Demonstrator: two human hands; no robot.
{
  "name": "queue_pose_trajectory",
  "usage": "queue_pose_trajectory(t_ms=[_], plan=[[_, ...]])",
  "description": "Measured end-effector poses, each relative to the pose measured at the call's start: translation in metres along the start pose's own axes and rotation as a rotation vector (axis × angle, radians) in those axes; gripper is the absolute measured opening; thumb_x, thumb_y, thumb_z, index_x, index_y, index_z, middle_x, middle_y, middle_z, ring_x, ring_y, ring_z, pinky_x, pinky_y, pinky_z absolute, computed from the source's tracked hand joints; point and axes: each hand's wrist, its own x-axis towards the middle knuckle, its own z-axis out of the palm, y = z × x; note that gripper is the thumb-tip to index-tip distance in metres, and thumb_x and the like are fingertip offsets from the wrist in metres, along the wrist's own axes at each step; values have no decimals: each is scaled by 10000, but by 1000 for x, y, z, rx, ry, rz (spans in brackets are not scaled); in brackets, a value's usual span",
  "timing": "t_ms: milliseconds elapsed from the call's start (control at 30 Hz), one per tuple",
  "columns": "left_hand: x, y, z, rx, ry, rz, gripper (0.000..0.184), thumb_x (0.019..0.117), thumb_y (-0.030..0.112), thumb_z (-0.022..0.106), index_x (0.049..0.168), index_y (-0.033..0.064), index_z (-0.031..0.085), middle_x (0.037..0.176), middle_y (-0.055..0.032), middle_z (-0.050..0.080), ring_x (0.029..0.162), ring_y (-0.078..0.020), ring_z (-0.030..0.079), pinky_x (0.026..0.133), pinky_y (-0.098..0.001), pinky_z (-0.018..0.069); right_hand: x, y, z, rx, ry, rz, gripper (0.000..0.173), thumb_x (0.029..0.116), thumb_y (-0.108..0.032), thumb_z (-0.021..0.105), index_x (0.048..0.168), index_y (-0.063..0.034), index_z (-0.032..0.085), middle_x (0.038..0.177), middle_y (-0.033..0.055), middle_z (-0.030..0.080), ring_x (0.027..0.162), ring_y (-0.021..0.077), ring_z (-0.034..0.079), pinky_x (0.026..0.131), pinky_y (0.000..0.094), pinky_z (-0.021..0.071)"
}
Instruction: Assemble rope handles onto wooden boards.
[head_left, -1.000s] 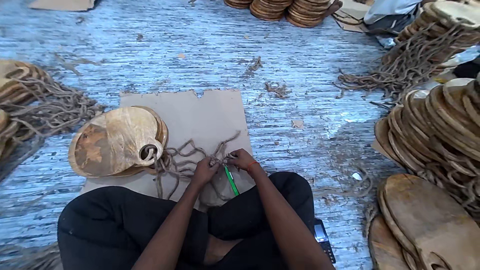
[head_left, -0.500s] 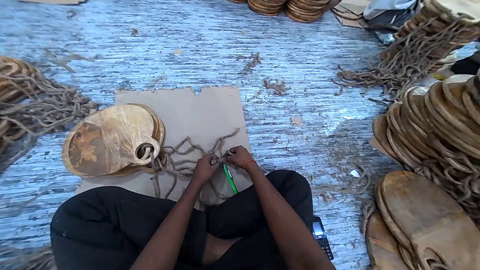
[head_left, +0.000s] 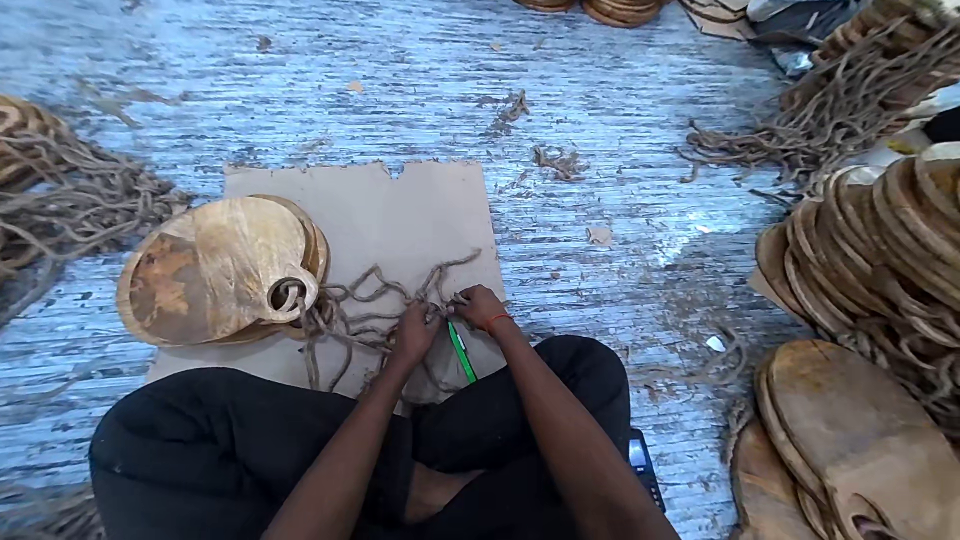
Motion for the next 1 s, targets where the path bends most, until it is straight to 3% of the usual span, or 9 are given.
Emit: queue_pose_trajectory(t_ms=[100, 233, 467, 667, 833, 1000], plan=[[5, -3, 3, 19, 8, 31, 281, 1027, 183, 642, 1115, -77, 704, 1310, -272, 572, 1201, -398, 586, 1049, -536, 475, 0, 0, 0, -37, -36, 22, 333, 1004, -329, 685, 1059, -3, 726, 955, 199, 706, 871, 341, 685, 828, 560, 536], [2, -5, 1, 71, -89, 49, 284, 1027, 192, 644, 1121, -69, 705, 1289, -232, 603, 1192, -358, 602, 1055, -495, 480, -4, -5, -5, -139, -153, 72, 338, 1013, -341, 665, 1049, -10, 723, 963, 180, 712, 885, 316, 689, 836, 541, 534], [10, -9, 10, 93, 12, 106, 261, 1010, 191, 674, 1099, -49, 723, 1262, -227, 618, 1161, -369, 615, 1025, -513, 500, 1, 0, 2, -40, 12, 85, 313, 975, -312, 719, 1016, -2, 725, 973, 205, 715, 917, 364, 695, 840, 586, 534], [7, -13, 6, 122, -47, 123, 266, 1011, 193, 668, 1128, -39, 724, 1261, -202, 626, 1174, -331, 620, 1044, -466, 502, -2, -6, -4, -71, -96, 145, 303, 972, -320, 722, 1043, -25, 721, 975, 165, 721, 892, 310, 697, 828, 538, 543], [18, -10, 6, 145, 36, 130, 272, 1012, 202, 675, 1141, -33, 722, 1256, -222, 618, 1167, -366, 615, 1021, -503, 509, 4, -12, -3, -26, 18, 156, 306, 965, -306, 728, 1040, -9, 725, 1034, 220, 706, 991, 387, 679, 859, 606, 516], [7, -13, 6, 187, -61, 106, 257, 1014, 169, 644, 1183, -9, 720, 1337, -188, 607, 1203, -323, 622, 1055, -466, 506, 5, -9, -5, -66, -111, 181, 326, 961, -327, 721, 1060, -15, 725, 1045, 203, 716, 986, 361, 688, 869, 591, 525]])
